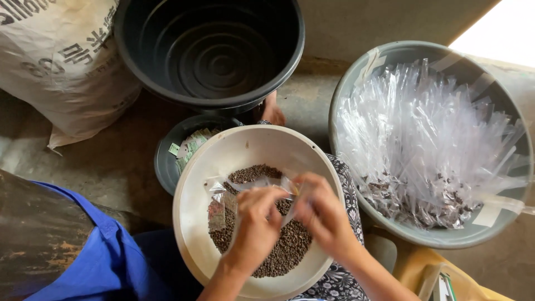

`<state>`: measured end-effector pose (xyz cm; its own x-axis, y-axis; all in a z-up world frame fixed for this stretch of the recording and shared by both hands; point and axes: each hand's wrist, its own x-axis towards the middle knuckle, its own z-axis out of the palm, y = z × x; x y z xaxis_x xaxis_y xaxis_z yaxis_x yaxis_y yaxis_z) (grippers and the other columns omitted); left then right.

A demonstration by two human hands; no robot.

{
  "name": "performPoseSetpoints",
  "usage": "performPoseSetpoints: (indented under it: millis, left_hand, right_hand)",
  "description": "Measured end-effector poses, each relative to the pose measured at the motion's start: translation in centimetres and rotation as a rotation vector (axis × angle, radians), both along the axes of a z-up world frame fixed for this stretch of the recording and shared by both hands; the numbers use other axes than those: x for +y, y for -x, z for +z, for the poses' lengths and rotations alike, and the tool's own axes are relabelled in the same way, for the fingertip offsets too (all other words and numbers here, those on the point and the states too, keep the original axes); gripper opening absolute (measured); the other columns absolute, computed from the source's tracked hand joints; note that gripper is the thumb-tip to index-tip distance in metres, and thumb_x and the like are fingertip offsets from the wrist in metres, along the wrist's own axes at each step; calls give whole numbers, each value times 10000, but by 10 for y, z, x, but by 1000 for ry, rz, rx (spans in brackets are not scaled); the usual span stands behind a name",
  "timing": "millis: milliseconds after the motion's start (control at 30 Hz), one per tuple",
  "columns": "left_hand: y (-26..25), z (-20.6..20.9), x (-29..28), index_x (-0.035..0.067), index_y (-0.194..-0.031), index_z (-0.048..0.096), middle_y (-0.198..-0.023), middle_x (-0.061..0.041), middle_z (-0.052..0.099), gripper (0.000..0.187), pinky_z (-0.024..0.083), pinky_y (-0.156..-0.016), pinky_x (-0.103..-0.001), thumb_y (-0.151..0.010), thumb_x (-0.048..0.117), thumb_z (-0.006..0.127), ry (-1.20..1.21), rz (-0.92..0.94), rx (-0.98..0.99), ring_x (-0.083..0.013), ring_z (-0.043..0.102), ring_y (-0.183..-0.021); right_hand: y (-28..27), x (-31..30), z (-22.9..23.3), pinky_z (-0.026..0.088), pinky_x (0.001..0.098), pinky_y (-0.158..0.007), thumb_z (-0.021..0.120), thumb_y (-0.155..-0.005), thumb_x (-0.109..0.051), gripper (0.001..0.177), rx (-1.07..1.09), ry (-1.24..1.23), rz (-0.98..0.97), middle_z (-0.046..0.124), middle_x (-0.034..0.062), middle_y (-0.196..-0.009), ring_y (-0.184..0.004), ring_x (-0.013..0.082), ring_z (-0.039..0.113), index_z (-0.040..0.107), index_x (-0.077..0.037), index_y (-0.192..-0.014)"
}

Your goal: A person is manually packaging food pellets into small plastic bags using a spoon and a funnel to transfer them from a large bowl.

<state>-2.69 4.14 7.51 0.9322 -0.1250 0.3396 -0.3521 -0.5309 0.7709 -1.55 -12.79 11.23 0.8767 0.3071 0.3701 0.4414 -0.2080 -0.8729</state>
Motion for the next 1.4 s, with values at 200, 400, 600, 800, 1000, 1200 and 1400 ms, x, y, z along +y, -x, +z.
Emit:
performPoseSetpoints:
  millis: [200,400,600,800,1000,1200,1400]
  left_hand:
    - [4,8,-11,131,-1001,632,-1006,-1,728,139,410,-968,-370,-918,101,740,-125,76,-414,-183,638,-998]
    - [3,17,7,121,-1063,651,-897,-7,715,119,438,-783,-307,-962,176,684,35,-4,-98,-154,603,-734]
    - [1,-7,11,63,-970,613,-927,-84,715,101,645,-735,-258,-928,-18,655,297,-192,141,-173,711,-802]
    - [-1,20,-2,67,-1061,615,-909,-99,767,222,667,-666,-271,-1043,258,503,488,-347,509,-185,782,-791]
    - [-32,27,32,48,-919,665,-702,-35,618,145,413,-495,-160,-1026,124,602,806,253,365,-95,533,-594]
    - [-74,28,-11,92,-950,603,-749,-24,622,144,479,-561,-177,-1036,206,581,948,195,272,-107,588,-633]
    - [-52,-123,-68,98,-1288,622,-1218,-131,661,481,517,-907,-502,-839,189,769,-386,-399,96,-337,661,-1085]
  right_hand:
    - [-12,6,-33,361,182,-254,712,-964,-161,249,567,-373,-199,526,15,-599,-346,70,446,479,-73,-946]
    - [4,-2,-35,378,221,-497,739,-942,-238,139,516,-105,42,599,-15,-703,-567,66,479,708,-106,-912]
    - [16,-20,-34,283,226,-505,595,-1040,-185,288,836,-557,410,499,43,-751,-554,95,383,716,-16,-840]
    - [5,-13,-39,552,222,-517,584,-1013,-127,297,560,-240,49,678,91,-908,-611,112,633,535,-17,-1284]
    - [44,-3,-45,306,278,-494,497,-1071,-262,241,506,-58,50,439,-54,-646,-548,83,354,554,-102,-900]
    - [11,-83,-53,620,219,-640,668,-833,109,204,83,225,-109,715,40,-883,-757,141,684,689,-54,-953]
    - [-40,-244,-134,537,519,-667,730,-1007,-212,114,26,787,-770,686,192,-923,-802,441,682,712,-100,-991]
